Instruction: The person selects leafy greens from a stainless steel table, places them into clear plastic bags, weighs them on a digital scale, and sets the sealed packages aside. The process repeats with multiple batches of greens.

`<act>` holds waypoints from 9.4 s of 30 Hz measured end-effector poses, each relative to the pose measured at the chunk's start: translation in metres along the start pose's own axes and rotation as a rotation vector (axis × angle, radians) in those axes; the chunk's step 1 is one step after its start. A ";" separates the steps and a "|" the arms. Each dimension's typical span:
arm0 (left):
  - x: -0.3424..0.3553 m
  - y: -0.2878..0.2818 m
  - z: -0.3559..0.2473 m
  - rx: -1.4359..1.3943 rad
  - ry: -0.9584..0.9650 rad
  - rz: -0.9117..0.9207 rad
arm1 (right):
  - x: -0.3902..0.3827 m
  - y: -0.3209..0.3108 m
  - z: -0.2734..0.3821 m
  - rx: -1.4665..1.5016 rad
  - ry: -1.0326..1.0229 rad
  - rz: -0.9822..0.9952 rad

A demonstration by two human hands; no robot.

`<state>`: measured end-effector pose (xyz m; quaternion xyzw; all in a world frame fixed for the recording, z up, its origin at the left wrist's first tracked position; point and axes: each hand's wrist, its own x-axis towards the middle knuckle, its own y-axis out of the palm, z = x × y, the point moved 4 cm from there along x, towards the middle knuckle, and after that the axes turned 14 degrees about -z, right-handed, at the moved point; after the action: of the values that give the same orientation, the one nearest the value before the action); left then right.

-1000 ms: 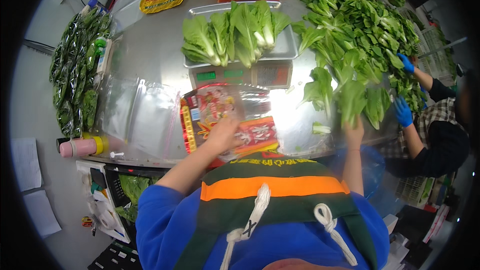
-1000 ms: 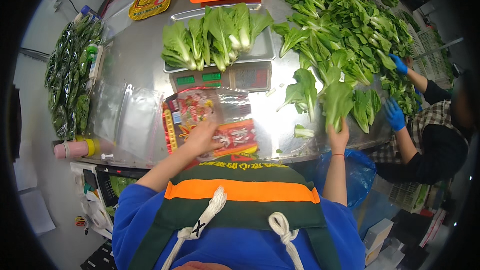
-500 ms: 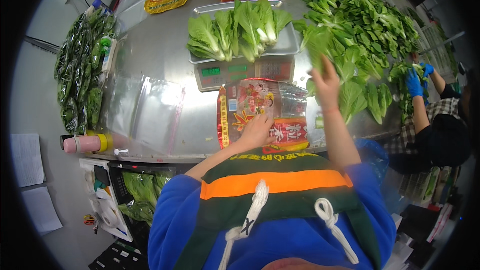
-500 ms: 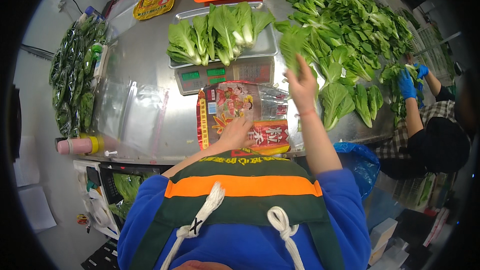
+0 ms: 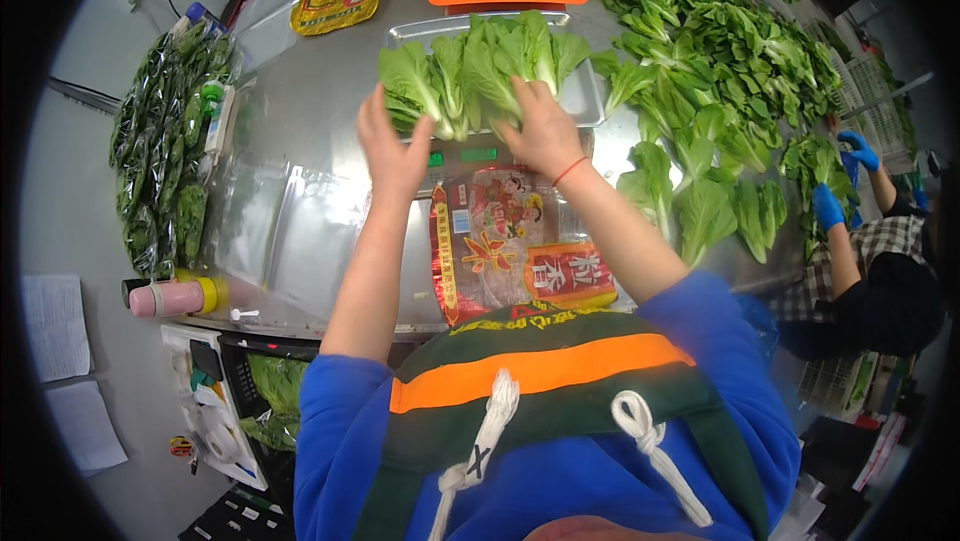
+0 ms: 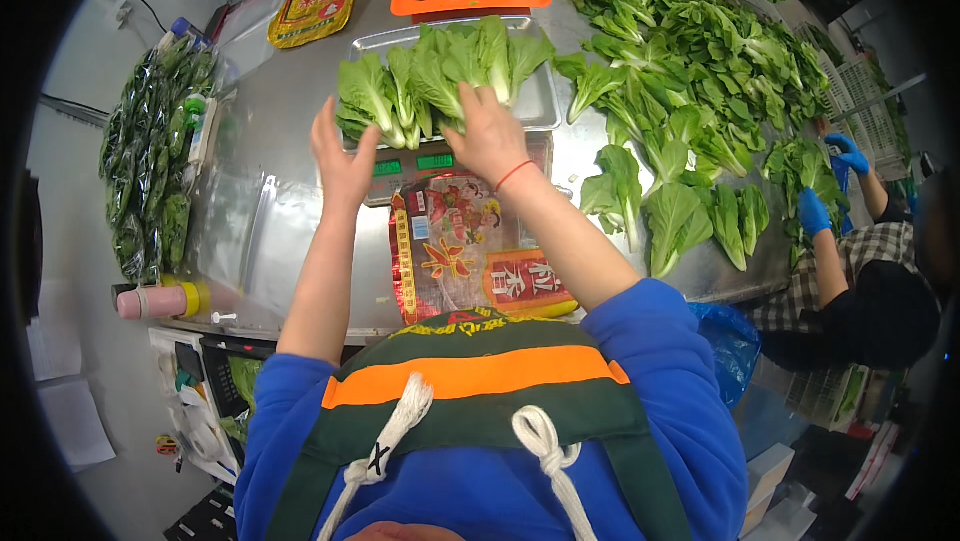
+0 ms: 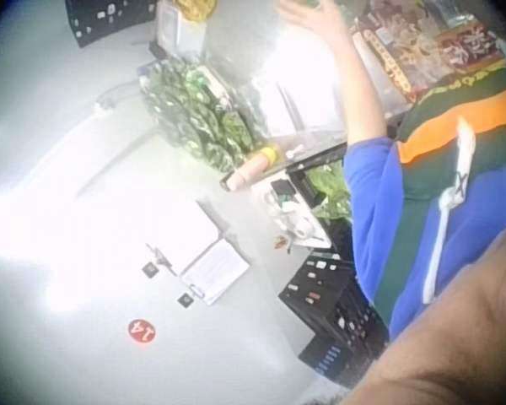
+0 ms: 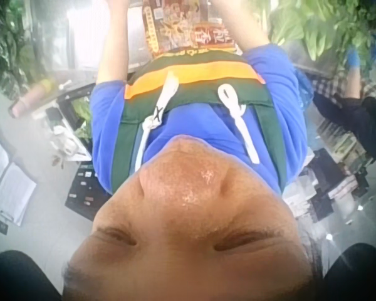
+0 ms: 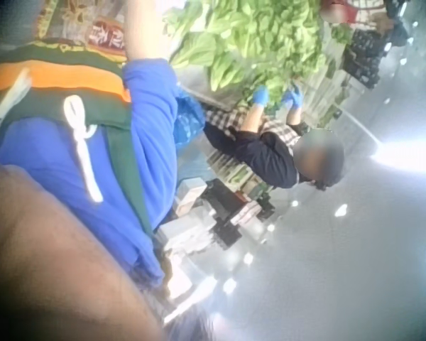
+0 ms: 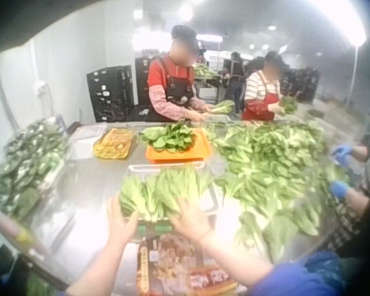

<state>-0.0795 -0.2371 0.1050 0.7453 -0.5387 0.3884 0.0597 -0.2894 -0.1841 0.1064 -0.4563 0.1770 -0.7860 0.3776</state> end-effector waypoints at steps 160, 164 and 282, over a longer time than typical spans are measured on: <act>-0.187 -0.037 -0.039 0.016 0.200 0.633 | -0.148 -0.022 0.021 -0.110 0.006 1.107; -0.187 -0.032 -0.024 0.074 0.240 0.707 | -0.178 -0.032 0.043 -0.280 -0.108 0.799; 0.089 -0.045 -0.138 -0.782 -0.358 0.658 | 0.070 -0.162 0.069 -0.438 -0.533 -0.015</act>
<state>-0.1016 -0.2158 0.2723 0.5139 -0.8497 0.0242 0.1152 -0.3214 -0.1269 0.2842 -0.7172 0.2333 -0.5853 0.2976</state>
